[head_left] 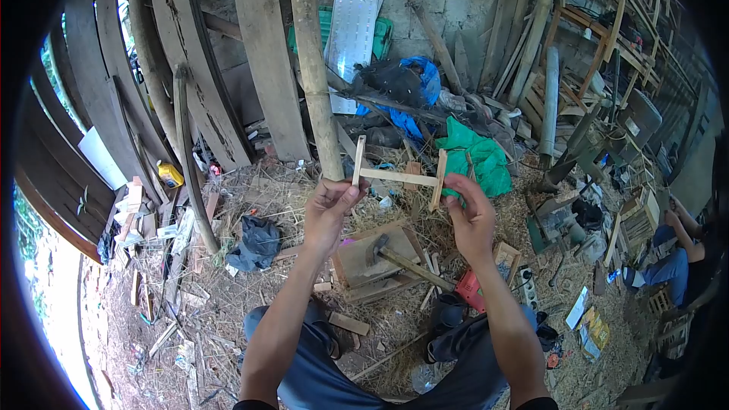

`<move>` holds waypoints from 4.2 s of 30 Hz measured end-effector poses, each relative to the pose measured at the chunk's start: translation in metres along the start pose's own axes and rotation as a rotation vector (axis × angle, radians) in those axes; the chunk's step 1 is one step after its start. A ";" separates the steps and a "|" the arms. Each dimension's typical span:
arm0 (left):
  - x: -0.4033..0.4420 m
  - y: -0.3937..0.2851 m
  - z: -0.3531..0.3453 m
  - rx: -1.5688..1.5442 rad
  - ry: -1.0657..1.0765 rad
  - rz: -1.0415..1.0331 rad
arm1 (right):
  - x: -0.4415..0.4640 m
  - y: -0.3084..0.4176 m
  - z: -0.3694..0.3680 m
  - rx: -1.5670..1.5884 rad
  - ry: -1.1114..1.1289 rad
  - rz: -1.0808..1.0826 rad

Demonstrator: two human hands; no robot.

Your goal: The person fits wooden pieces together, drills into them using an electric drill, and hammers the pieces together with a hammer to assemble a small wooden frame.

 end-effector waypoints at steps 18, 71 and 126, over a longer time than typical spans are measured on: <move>-0.006 -0.012 -0.010 0.457 -0.127 -0.027 | -0.002 -0.005 0.000 0.268 -0.013 -0.319; -0.003 -0.004 0.001 0.591 -0.063 0.251 | -0.003 -0.019 0.014 0.330 0.165 -0.689; -0.005 -0.002 0.004 0.385 -0.116 -0.014 | -0.004 -0.016 0.008 0.399 0.071 -0.571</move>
Point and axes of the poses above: each hand's wrist, its own x-axis towards the middle knuckle, its own z-axis out of the back of the hand, y = z × x, the point moved 1 cm from there along x, towards the middle knuckle, and after that the axes turned 6 degrees about z, right-handed, at the moved point
